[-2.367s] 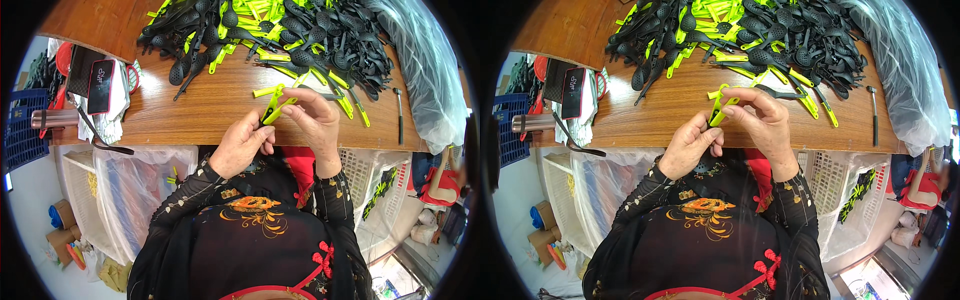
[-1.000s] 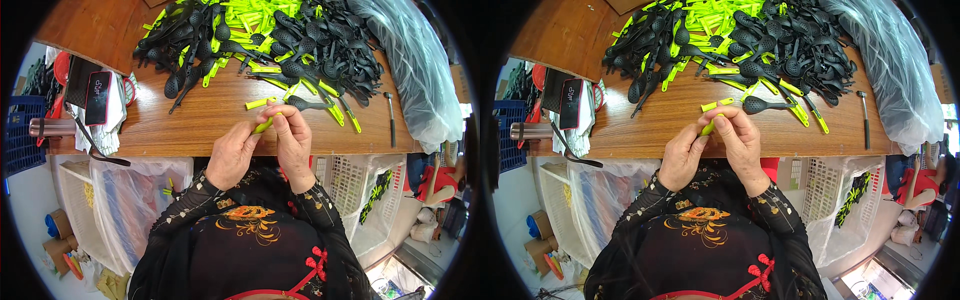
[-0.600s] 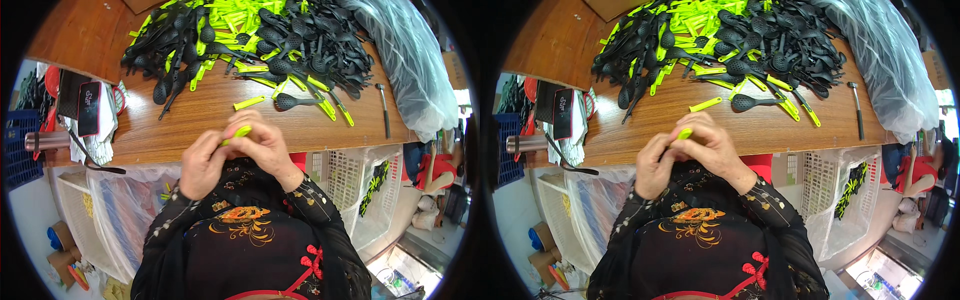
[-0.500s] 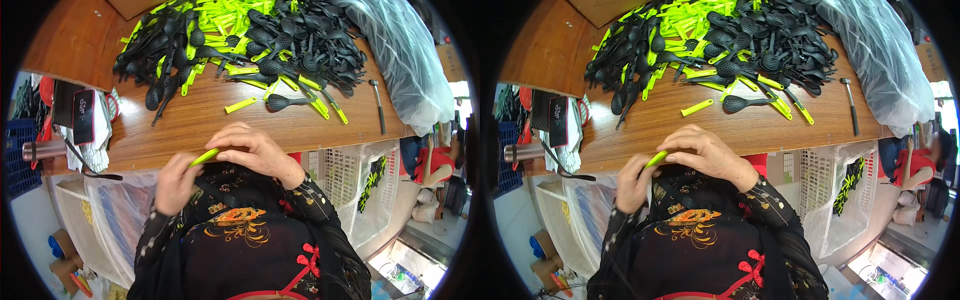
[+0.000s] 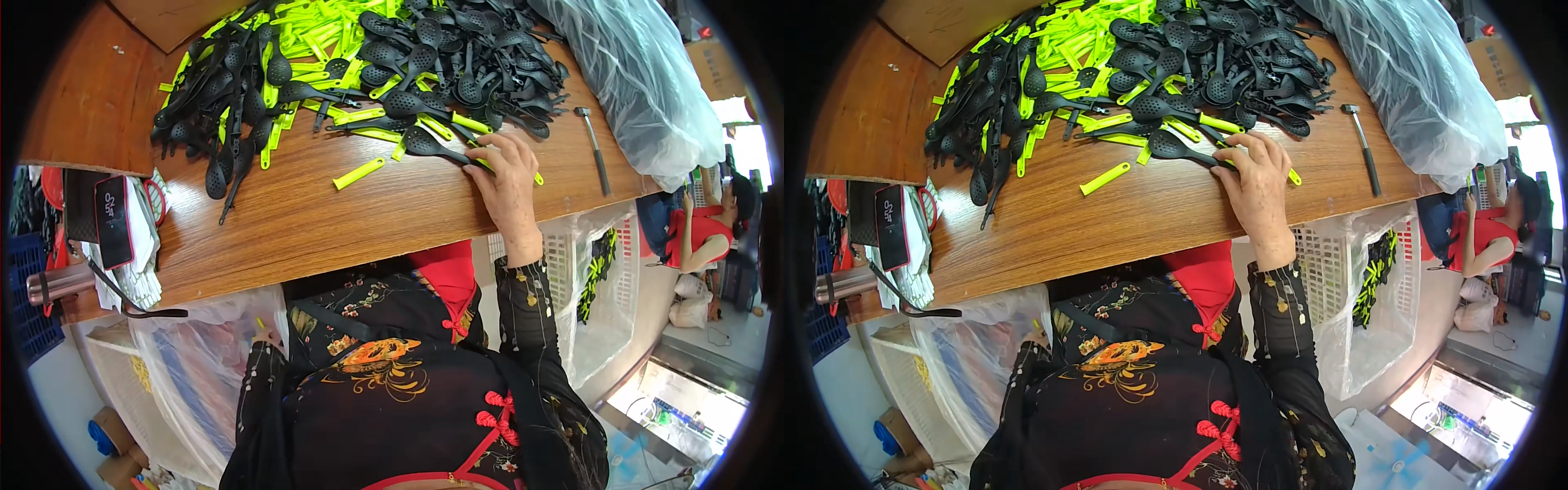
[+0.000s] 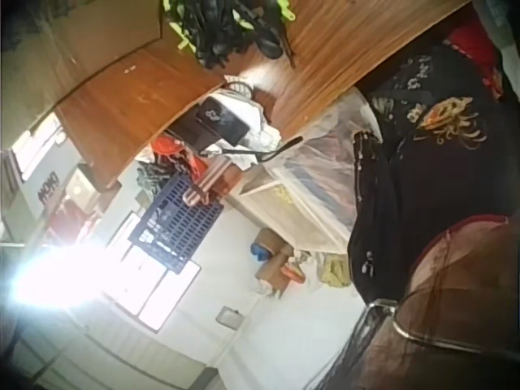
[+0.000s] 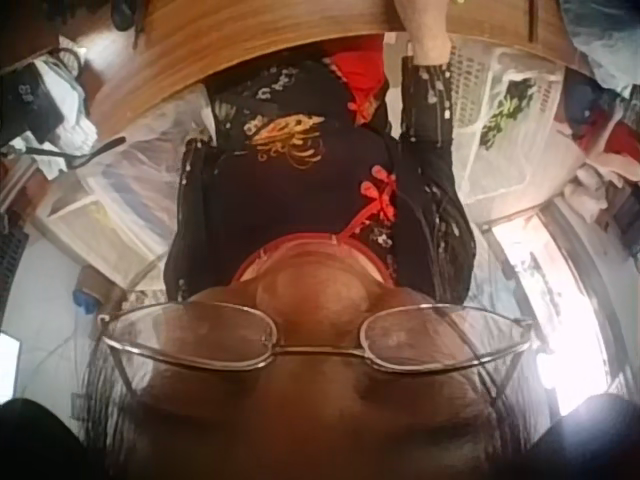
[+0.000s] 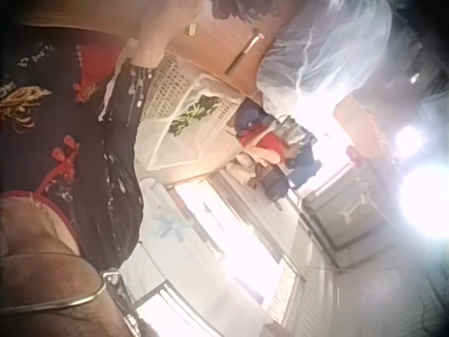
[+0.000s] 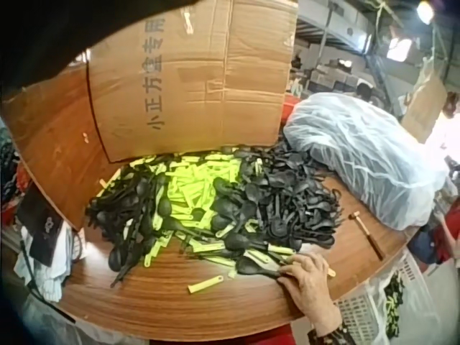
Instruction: Assembling neon yellow plastic components onto black mesh plastic parts at a workbench.
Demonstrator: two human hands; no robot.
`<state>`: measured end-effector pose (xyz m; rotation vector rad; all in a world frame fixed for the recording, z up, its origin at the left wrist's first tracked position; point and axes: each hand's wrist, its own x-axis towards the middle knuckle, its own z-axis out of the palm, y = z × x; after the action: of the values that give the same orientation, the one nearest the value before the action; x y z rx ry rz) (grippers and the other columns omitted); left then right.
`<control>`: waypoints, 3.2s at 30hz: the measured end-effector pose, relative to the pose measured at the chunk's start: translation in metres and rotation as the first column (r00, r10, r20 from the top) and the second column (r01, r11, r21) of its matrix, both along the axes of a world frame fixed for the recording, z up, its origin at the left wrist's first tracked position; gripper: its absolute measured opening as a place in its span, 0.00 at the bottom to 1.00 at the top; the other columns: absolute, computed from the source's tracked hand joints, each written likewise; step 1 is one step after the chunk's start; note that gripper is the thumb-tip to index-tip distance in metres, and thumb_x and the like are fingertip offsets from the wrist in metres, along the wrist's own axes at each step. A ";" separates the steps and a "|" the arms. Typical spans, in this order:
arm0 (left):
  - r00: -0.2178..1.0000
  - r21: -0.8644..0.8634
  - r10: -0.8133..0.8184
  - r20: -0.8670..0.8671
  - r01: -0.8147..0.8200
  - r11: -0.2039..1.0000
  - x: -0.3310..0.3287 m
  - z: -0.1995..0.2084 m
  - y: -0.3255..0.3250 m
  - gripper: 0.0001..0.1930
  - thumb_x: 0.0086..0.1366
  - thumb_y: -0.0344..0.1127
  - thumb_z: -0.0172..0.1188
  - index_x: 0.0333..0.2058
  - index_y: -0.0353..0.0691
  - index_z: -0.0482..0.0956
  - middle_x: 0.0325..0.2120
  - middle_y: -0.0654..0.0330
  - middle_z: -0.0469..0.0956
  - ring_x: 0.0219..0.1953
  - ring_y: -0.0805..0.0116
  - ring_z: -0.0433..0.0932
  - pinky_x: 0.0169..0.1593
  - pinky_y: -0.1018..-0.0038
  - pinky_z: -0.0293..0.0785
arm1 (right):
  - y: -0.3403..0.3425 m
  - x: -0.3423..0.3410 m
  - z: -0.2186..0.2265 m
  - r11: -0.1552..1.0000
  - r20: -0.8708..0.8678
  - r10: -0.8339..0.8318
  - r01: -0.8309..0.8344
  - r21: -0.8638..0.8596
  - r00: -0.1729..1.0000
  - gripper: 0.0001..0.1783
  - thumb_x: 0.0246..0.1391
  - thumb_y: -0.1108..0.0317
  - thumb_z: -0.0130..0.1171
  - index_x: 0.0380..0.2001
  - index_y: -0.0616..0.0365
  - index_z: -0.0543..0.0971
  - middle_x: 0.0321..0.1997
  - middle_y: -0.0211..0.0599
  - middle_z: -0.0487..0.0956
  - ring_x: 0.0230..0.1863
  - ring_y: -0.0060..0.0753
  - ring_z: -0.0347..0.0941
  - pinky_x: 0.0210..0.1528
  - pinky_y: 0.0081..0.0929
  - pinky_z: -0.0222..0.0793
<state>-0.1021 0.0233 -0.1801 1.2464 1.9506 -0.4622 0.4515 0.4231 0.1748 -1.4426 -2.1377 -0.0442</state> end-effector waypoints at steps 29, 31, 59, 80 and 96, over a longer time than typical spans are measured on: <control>-0.236 -0.242 0.108 0.966 -0.668 0.704 0.226 0.341 0.284 0.21 0.82 0.36 0.47 0.67 0.33 0.68 0.36 0.65 0.76 0.45 0.66 0.83 0.54 0.68 0.80 | 0.003 -0.138 0.007 0.857 -0.081 0.512 -0.515 -0.030 0.855 0.11 0.49 0.69 0.71 0.38 0.49 0.83 0.47 0.29 0.81 0.58 0.39 0.74 0.62 0.45 0.61; -0.259 -0.261 0.112 0.959 -0.664 0.701 0.222 0.343 0.282 0.21 0.81 0.36 0.47 0.67 0.33 0.67 0.36 0.64 0.76 0.46 0.64 0.84 0.54 0.68 0.80 | 0.001 -0.143 0.012 0.848 -0.068 0.511 -0.516 -0.122 0.857 0.11 0.49 0.70 0.70 0.37 0.51 0.81 0.45 0.31 0.80 0.55 0.41 0.74 0.61 0.45 0.61; 0.455 0.460 -0.213 0.865 -0.545 0.702 0.253 0.382 0.262 0.16 0.79 0.30 0.50 0.60 0.33 0.77 0.36 0.62 0.78 0.35 0.75 0.81 0.45 0.76 0.80 | -0.036 -0.082 0.087 0.649 -0.441 0.546 -0.693 -0.314 0.712 0.08 0.54 0.79 0.70 0.38 0.62 0.85 0.40 0.33 0.83 0.41 0.31 0.81 0.42 0.27 0.74; 0.772 0.765 -0.335 0.539 -0.284 0.577 0.254 0.404 0.267 0.21 0.69 0.47 0.67 0.53 0.39 0.83 0.32 0.54 0.79 0.35 0.54 0.81 0.40 0.66 0.75 | -0.038 -0.088 0.061 0.693 -0.738 0.223 -0.636 -0.340 0.637 0.08 0.54 0.73 0.74 0.35 0.61 0.84 0.36 0.29 0.85 0.37 0.22 0.80 0.40 0.23 0.76; 0.829 0.927 -0.429 0.360 -0.263 0.269 0.253 0.399 0.268 0.11 0.62 0.39 0.72 0.40 0.43 0.85 0.20 0.63 0.72 0.23 0.61 0.75 0.30 0.66 0.68 | -0.073 -0.121 0.056 0.643 -0.974 -0.156 -0.732 -0.224 0.161 0.30 0.55 0.82 0.70 0.61 0.62 0.75 0.53 0.41 0.82 0.47 0.25 0.78 0.50 0.23 0.77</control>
<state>0.1511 0.2913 0.2187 1.9207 1.5109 1.2447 0.3303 0.3506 0.2306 -0.7306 -1.1838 1.6259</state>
